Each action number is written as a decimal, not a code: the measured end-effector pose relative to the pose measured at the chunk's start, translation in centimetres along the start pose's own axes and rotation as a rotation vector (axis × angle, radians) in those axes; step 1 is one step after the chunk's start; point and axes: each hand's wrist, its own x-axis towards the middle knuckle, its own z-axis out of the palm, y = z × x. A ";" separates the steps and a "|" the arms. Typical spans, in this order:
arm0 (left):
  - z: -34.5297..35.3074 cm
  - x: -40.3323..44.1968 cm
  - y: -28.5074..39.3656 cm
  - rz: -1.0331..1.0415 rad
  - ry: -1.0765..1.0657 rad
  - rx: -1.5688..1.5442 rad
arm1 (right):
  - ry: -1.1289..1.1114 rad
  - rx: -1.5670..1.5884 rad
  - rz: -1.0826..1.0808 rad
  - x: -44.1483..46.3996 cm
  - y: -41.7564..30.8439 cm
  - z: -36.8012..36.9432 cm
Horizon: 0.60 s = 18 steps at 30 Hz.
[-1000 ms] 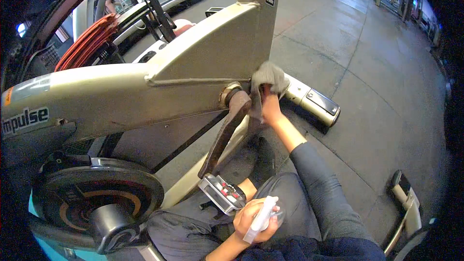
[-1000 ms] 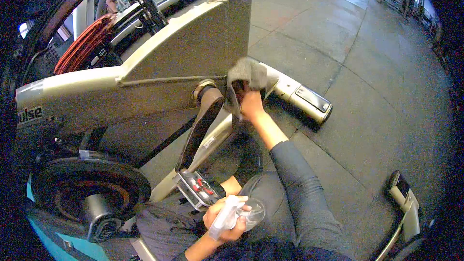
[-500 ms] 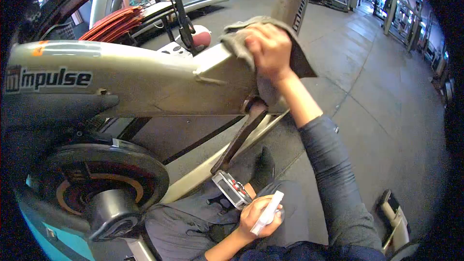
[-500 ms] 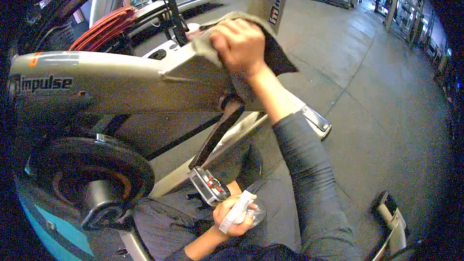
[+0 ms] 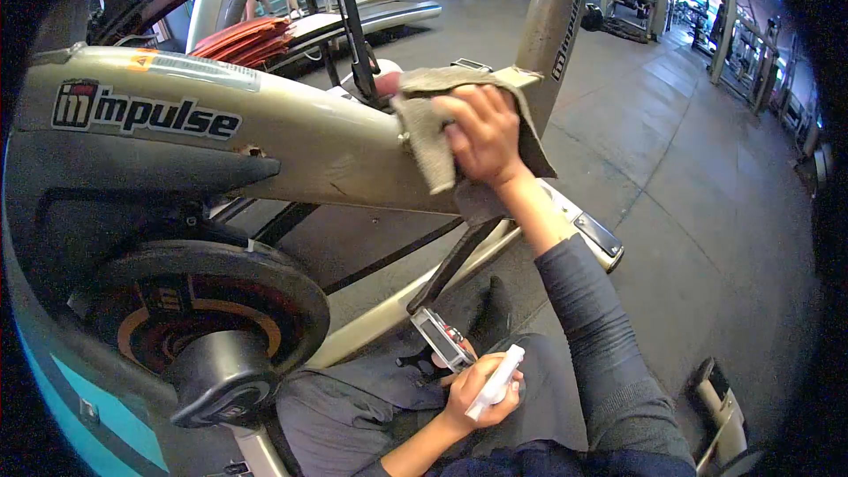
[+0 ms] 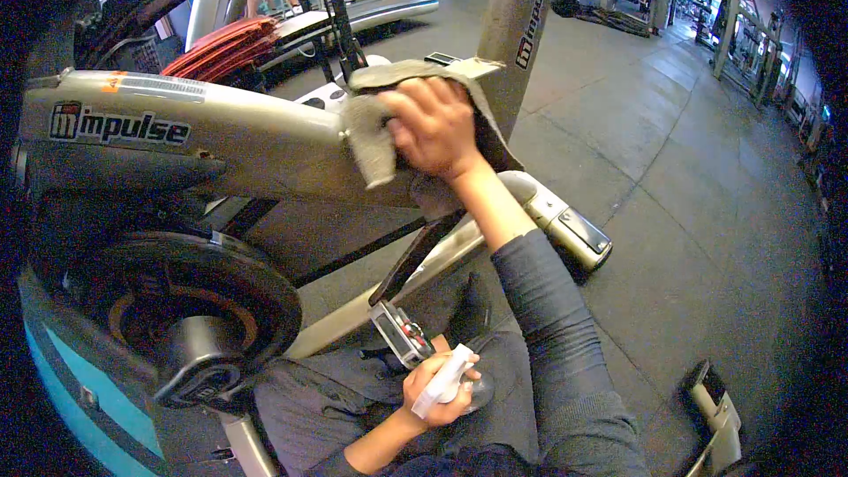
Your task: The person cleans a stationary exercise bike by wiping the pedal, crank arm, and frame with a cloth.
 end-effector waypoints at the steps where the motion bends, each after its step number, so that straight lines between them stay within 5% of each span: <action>1: 0.0 0.0 0.1 0.001 0.001 0.007 | 0.019 -0.029 0.049 -0.4 1.3 -0.3; 8: 0.3 -0.3 -0.6 0.021 0.005 -0.026 | 0.037 -0.157 0.183 -1.5 5.6 -1.4; 18: 0.3 0.0 0.0 0.010 0.062 -0.039 | 0.038 -0.163 0.341 0.3 -3.7 1.2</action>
